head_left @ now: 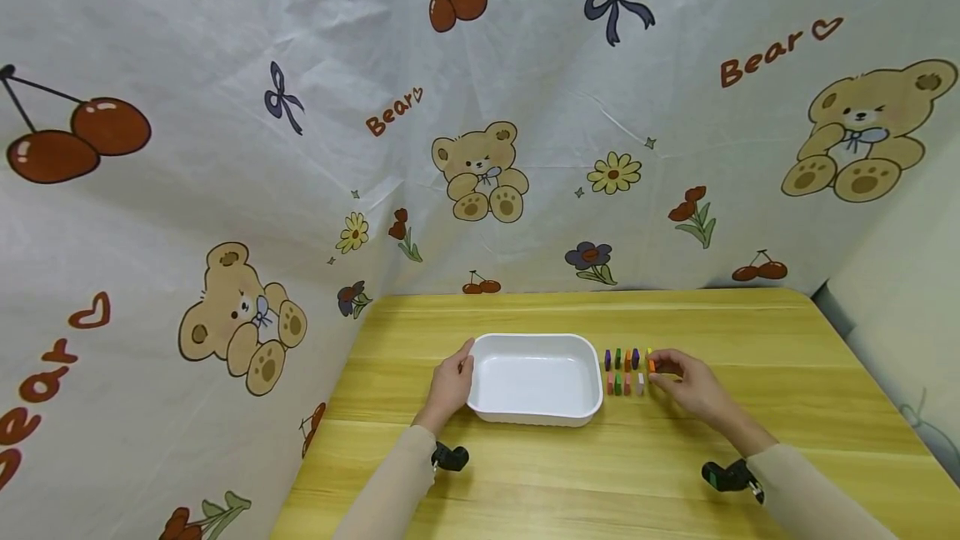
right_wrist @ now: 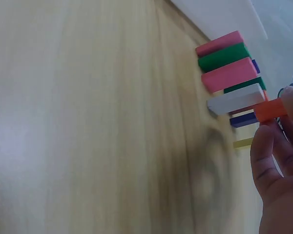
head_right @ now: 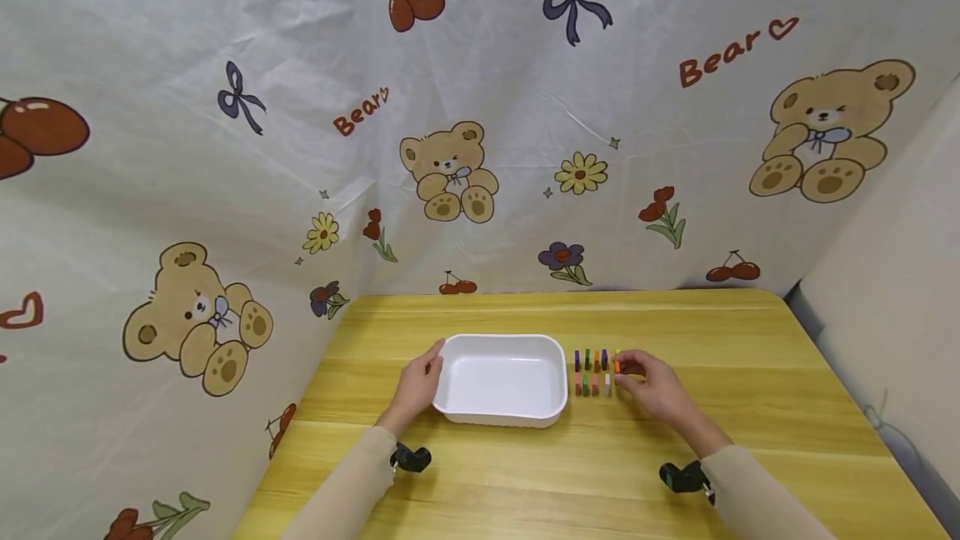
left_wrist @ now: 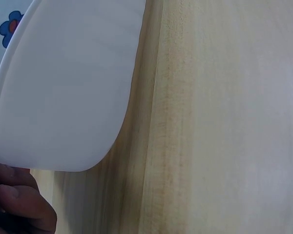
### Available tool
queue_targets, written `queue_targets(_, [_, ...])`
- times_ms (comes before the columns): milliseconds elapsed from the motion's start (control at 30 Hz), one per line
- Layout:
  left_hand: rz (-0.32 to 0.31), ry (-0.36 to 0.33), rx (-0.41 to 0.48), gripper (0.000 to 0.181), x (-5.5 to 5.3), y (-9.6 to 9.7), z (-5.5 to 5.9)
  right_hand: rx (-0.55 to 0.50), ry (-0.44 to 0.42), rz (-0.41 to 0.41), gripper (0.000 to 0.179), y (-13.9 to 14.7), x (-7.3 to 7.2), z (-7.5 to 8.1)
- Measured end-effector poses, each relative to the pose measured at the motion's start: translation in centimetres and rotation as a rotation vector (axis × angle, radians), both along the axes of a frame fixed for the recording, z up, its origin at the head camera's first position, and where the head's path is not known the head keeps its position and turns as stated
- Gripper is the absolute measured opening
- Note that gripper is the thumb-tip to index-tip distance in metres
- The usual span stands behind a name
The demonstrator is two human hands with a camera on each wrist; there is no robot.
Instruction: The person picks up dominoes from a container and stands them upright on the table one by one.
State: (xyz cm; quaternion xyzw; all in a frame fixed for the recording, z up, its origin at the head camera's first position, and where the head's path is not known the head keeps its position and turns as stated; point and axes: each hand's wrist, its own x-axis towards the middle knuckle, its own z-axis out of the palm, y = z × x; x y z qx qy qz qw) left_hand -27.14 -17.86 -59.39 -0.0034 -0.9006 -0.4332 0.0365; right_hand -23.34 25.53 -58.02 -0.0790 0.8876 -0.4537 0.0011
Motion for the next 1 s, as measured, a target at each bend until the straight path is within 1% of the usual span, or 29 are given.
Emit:
queue_targets(200, [0.003, 0.002, -0.002, 0.044, -0.1, -0.1, -0.1, 0.011, -0.012, -0.029, 0.036, 0.1, 0.1, -1.2])
queue_targets(400, [0.002, -0.008, 0.001, 0.044, -0.2, -0.1, -0.1, 0.030, -0.023, -0.031, 0.032, 0.3, 0.1, -2.1])
queue_targets(633, [-0.001, -0.001, -0.005, 0.044, -0.3, -0.1, 0.0, 0.050, -0.036, -0.027, 0.033, 0.4, 0.4, -2.7])
queue_targets(867, [-0.003, -0.006, 0.003, 0.045, -0.2, -0.1, 0.0, 0.064, 0.008, -0.025, 0.031, 0.2, 0.3, -3.2])
queue_targets(1000, [-0.003, -0.010, 0.006, 0.045, 0.0, -0.1, 0.1, 0.072, 0.009, -0.029, 0.030, 0.1, 0.4, -3.3])
